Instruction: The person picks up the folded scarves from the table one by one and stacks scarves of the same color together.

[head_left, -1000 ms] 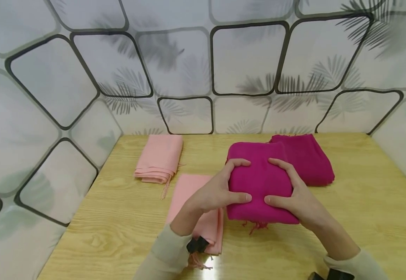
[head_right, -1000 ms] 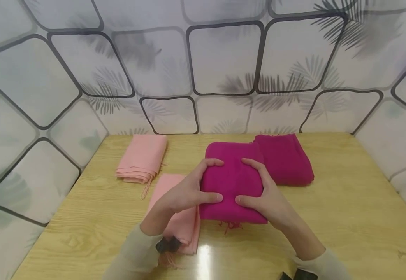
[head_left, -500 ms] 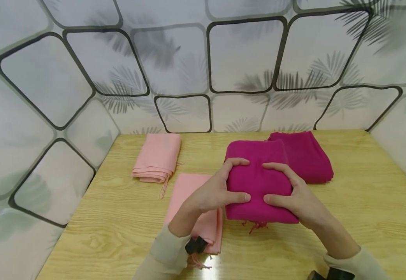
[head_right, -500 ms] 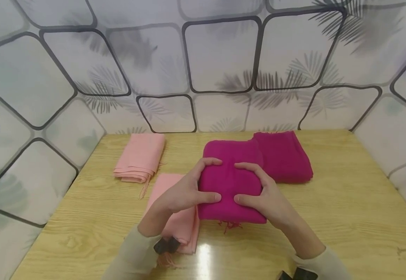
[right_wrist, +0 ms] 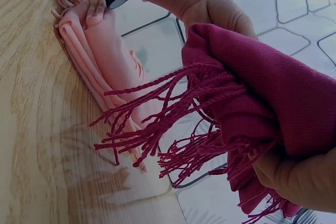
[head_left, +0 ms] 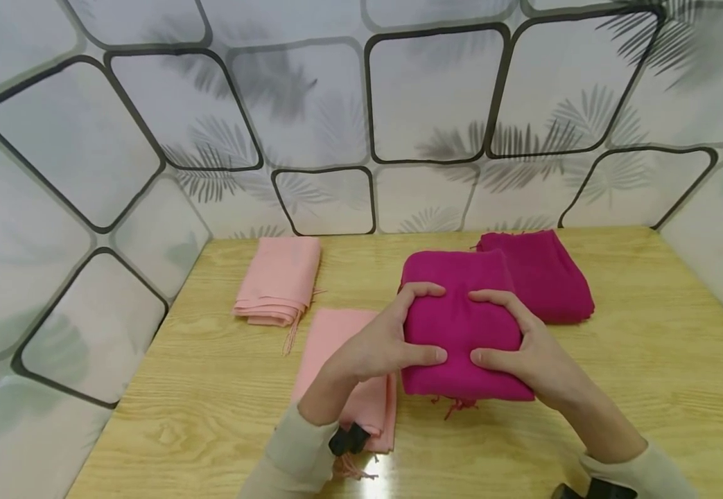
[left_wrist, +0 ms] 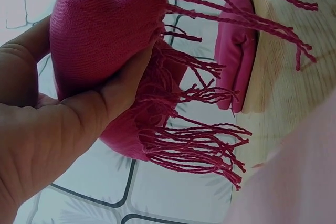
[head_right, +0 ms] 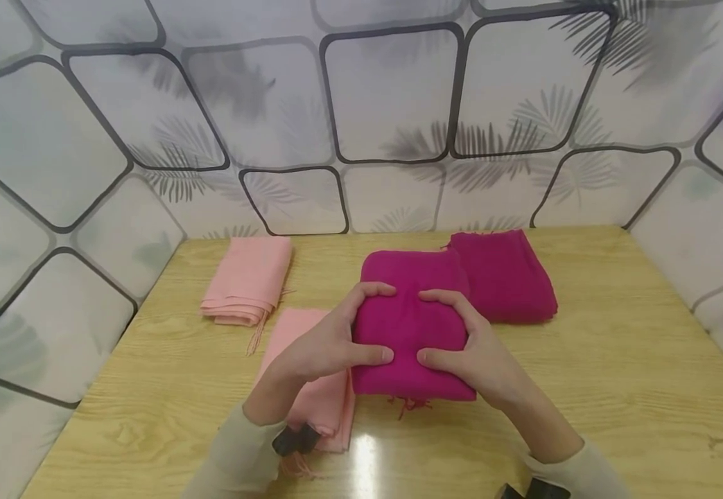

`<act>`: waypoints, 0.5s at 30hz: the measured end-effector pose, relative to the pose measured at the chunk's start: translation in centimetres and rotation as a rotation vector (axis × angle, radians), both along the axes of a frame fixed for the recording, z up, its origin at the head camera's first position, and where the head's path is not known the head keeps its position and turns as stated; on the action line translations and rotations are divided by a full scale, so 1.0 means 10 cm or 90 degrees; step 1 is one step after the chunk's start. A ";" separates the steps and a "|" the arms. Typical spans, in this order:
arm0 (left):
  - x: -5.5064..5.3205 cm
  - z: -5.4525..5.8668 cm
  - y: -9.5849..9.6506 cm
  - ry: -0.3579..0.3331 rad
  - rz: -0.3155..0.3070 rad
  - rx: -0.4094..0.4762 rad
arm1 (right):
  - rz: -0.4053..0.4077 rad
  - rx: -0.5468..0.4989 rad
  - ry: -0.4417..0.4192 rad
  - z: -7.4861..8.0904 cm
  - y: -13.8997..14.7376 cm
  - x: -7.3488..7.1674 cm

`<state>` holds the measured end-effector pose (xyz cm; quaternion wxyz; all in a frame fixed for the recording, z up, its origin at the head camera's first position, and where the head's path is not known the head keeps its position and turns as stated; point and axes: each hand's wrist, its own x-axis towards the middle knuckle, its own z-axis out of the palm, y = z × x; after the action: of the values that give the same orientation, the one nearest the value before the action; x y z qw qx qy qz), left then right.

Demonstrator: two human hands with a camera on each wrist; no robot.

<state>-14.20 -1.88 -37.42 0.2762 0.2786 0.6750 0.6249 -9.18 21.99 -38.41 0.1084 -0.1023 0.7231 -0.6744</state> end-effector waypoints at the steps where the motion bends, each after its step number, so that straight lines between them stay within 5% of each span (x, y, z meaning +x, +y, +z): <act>1: 0.00 0.00 0.00 0.000 -0.002 0.001 | 0.000 0.003 0.000 0.00 0.00 0.00; 15: -0.01 0.00 0.00 0.014 -0.024 -0.029 | -0.027 0.031 -0.017 -0.05 0.00 0.08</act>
<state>-14.35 -1.88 -37.46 0.2867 0.2919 0.6869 0.6007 -8.39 21.95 -38.90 0.1066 -0.0753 0.7400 -0.6598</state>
